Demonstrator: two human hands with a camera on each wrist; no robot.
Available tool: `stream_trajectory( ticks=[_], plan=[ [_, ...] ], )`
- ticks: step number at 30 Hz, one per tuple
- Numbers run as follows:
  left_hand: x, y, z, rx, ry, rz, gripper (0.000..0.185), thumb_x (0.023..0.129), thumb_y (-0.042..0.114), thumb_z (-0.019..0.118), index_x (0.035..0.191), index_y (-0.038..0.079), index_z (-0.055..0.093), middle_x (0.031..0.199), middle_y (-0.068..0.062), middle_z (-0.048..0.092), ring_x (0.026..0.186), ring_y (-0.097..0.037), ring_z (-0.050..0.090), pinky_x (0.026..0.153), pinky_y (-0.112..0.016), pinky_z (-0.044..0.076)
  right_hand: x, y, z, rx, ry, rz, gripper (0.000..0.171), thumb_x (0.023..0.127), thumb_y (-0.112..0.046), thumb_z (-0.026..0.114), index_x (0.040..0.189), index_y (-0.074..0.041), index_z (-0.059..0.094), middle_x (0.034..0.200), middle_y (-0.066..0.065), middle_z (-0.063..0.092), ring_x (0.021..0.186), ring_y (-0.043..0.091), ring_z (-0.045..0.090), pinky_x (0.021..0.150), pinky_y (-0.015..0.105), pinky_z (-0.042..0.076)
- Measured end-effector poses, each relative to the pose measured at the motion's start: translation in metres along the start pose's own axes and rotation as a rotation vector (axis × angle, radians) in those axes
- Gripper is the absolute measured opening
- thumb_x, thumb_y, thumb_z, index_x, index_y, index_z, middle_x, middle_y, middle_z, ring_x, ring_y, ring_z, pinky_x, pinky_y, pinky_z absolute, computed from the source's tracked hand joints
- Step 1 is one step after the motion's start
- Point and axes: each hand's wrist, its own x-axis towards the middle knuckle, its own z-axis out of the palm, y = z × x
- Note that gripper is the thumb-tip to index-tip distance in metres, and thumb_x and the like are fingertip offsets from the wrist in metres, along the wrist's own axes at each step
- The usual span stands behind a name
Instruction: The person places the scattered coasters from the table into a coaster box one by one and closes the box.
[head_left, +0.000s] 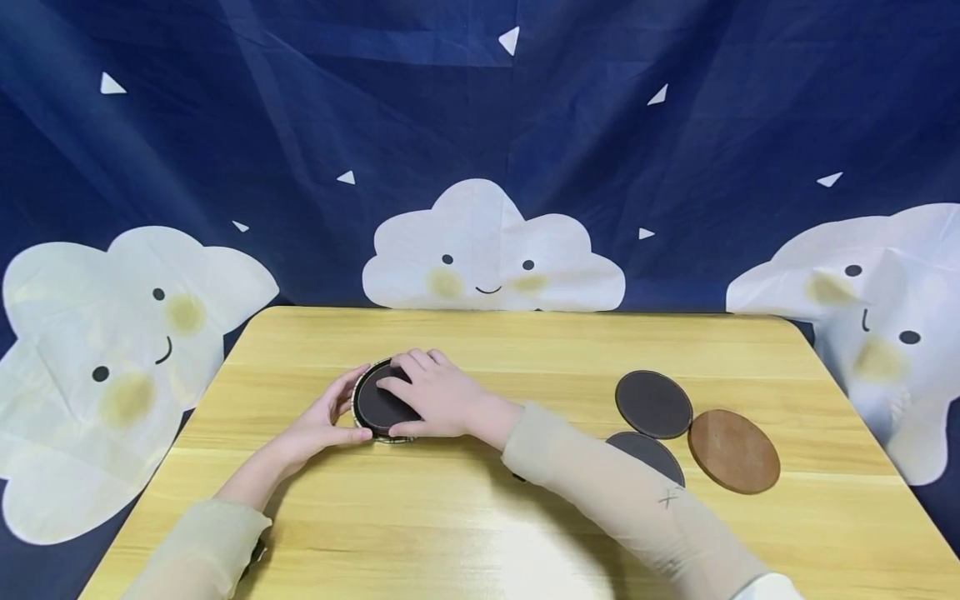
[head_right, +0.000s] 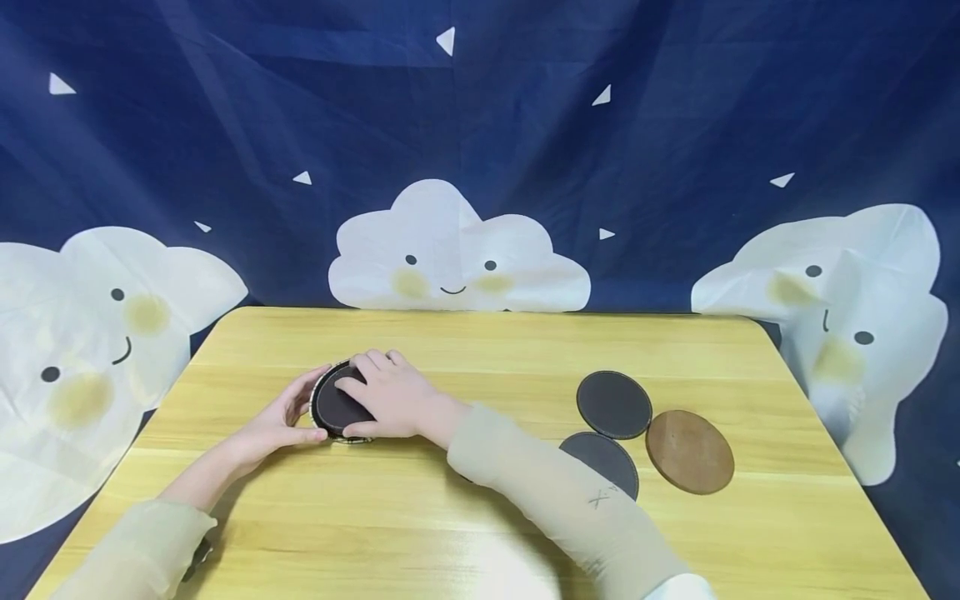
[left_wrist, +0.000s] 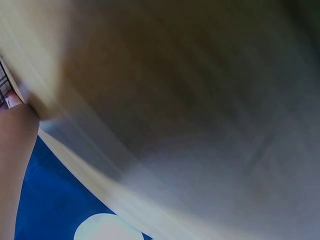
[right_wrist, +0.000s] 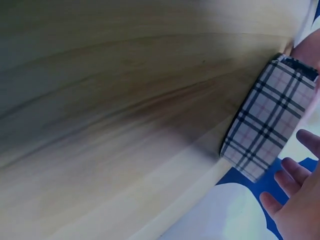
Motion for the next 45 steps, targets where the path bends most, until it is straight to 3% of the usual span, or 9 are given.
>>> stream_trajectory(
  ticks=[4,14,22,24,30,45],
  plan=[
    [0.001,0.000,0.000,-0.020,-0.001,0.005,0.104,0.090,0.010,0.084,0.171,0.015,0.018,0.167,-0.025,0.032,0.127,0.010,0.050,0.106,-0.013,0.034,-0.012,0.004,-0.006,0.021,0.009,-0.001,0.074,0.099,-0.068,0.059,0.156,-0.023,0.049,0.160,0.007,0.045,0.150,0.025,0.039,0.122,0.045,0.036],
    [0.001,0.000,0.003,-0.021,0.014,0.007,0.105,0.088,0.008,0.085,0.170,0.012,0.020,0.164,-0.026,0.035,0.127,0.006,0.050,0.107,-0.014,0.035,-0.050,0.016,-0.020,-0.004,0.052,-0.003,0.075,0.098,-0.065,0.063,0.157,-0.021,0.049,0.156,0.010,0.047,0.146,0.027,0.043,0.121,0.047,0.038],
    [0.001,0.000,0.001,0.010,0.019,-0.001,0.105,0.087,0.008,0.086,0.170,0.013,0.021,0.164,-0.024,0.037,0.127,0.010,0.048,0.120,-0.047,0.027,-0.088,0.031,-0.027,0.011,0.045,0.016,0.074,0.099,-0.061,0.065,0.157,-0.017,0.049,0.158,0.014,0.046,0.146,0.031,0.043,0.122,0.051,0.036],
    [0.001,0.000,0.001,0.009,0.020,-0.002,0.105,0.087,0.008,0.086,0.170,0.014,0.021,0.163,-0.024,0.038,0.127,0.010,0.048,0.120,-0.043,0.028,-0.097,0.034,-0.029,0.004,0.049,0.019,0.074,0.099,-0.060,0.066,0.156,-0.017,0.049,0.157,0.014,0.047,0.146,0.032,0.044,0.121,0.051,0.037],
    [0.000,0.001,0.002,-0.012,0.021,0.003,0.105,0.087,0.009,0.087,0.170,0.014,0.022,0.161,-0.025,0.039,0.126,0.010,0.049,0.107,-0.011,0.032,-0.126,0.040,-0.032,-0.011,0.055,0.038,0.072,0.098,-0.058,0.069,0.155,-0.017,0.051,0.154,0.014,0.049,0.143,0.032,0.047,0.119,0.051,0.038],
    [0.000,0.001,0.003,-0.023,0.024,0.005,0.104,0.088,0.007,0.085,0.170,0.013,0.022,0.159,-0.025,0.040,0.125,0.008,0.051,0.105,-0.011,0.033,-0.194,0.055,-0.026,0.000,0.093,0.138,0.071,0.096,-0.056,0.073,0.153,-0.017,0.053,0.152,0.016,0.051,0.141,0.035,0.050,0.119,0.054,0.040]
  ],
)
